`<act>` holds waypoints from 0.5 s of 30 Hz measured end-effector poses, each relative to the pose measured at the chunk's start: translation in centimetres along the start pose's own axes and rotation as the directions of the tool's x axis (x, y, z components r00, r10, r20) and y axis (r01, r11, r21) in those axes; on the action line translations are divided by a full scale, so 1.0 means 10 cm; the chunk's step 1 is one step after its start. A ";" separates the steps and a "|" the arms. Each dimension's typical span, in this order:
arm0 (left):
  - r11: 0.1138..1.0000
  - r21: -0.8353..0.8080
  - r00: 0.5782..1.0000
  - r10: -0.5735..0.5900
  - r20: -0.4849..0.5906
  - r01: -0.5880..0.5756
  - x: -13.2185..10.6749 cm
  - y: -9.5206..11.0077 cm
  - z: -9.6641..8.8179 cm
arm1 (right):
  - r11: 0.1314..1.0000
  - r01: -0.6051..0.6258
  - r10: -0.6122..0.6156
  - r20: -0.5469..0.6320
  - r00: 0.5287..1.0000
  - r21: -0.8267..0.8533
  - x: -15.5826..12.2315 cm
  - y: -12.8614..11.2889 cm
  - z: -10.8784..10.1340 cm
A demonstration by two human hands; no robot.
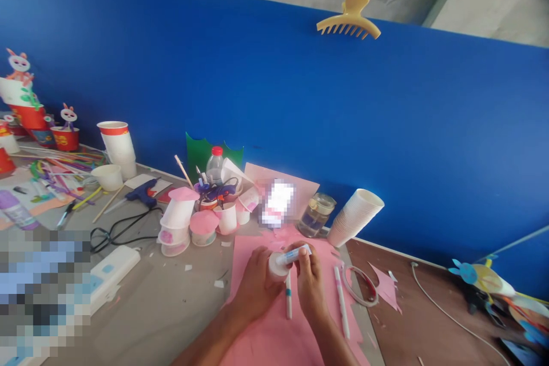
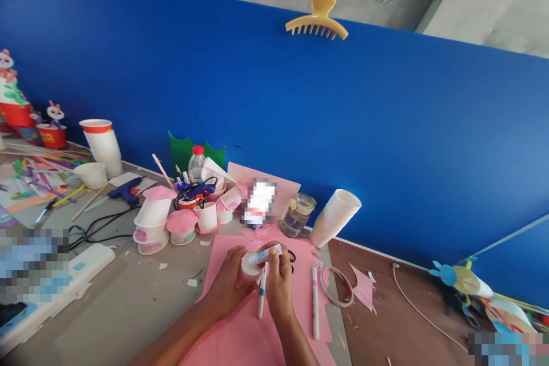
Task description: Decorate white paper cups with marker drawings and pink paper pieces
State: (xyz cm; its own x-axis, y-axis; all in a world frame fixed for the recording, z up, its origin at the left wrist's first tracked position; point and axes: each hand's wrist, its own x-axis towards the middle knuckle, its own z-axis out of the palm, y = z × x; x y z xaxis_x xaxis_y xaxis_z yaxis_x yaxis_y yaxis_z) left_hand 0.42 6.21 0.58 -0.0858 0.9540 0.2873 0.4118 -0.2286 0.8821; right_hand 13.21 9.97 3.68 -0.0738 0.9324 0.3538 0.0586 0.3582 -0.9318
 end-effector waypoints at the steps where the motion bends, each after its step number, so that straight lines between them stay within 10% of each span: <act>1: 1.000 0.000 1.000 0.000 0.000 0.000 0.00 0.00 0.00 | 1.000 -0.001 0.001 -0.014 1.000 0.003 0.00 0.01 0.00; 15: 0.996 0.043 0.997 0.072 0.022 -0.072 0.00 -0.03 0.01 | 0.992 0.111 -0.103 0.130 0.986 -0.055 -0.03 -0.03 0.07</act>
State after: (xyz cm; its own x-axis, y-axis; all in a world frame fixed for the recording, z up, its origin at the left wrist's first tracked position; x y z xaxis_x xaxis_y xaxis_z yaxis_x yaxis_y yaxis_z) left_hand 0.41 6.34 0.30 -0.0360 0.9392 0.3414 0.4557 -0.2886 0.8421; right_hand 12.47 9.55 3.76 -0.2079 0.8763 0.4346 0.1043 0.4616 -0.8809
